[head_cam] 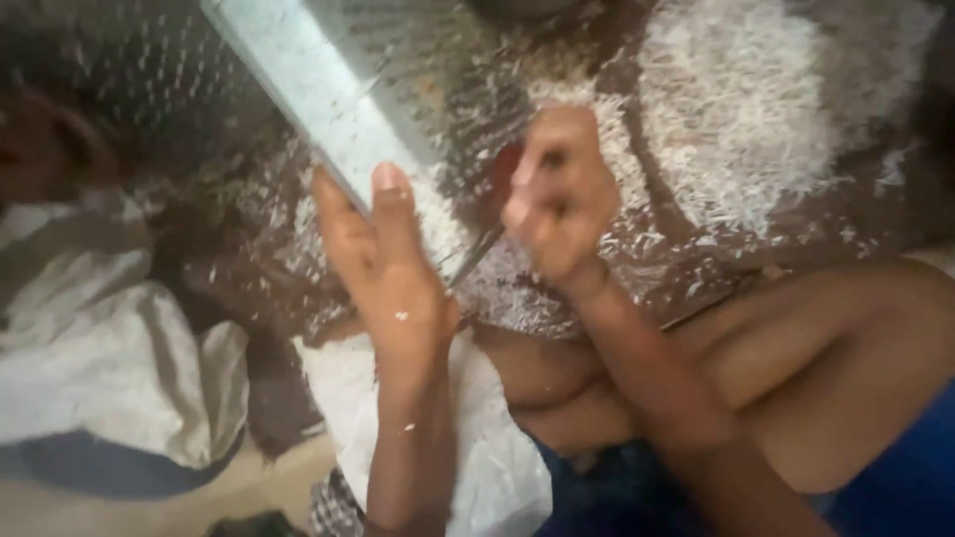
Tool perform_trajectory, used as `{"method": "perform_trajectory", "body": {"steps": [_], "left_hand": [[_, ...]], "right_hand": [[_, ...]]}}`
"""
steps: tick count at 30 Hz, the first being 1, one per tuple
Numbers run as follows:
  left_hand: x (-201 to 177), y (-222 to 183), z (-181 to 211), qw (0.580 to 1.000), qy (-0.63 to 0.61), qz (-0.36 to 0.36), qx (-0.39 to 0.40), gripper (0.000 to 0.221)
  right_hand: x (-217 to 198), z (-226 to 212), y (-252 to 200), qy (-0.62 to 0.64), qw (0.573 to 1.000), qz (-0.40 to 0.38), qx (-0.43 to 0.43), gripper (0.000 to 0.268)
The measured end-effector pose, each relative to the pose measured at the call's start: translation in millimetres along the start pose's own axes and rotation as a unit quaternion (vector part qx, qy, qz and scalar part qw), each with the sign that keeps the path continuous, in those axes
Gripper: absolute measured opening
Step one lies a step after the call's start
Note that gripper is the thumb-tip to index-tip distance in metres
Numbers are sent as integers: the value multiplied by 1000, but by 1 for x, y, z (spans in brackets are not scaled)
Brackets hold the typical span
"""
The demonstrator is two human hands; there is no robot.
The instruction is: Grating coconut using a manual metal grater.
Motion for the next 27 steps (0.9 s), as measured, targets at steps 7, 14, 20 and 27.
{"method": "perform_trajectory", "body": {"steps": [7,14,20,27], "left_hand": [[4,1,2,1000,27,-6,15,46],[2,6,6,996,83,-9,9,46],[-32,14,-16,977,200,52,57,51],[-12,5,-4,992,124,-2,7,52]], "right_hand": [[-6,11,12,4,983,-2,183,9],[-7,73,-33,122,899,116,405,20],[-11,94,-42,-4,955,87,285,14],[4,-2,-1,73,997,28,21,5]]}}
Point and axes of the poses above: each hand's wrist, its own y-axis towards the middle knuckle, its own x-axis out of the palm, z = x × y, the point moved 7 cm from there along y, towards the middle knuckle
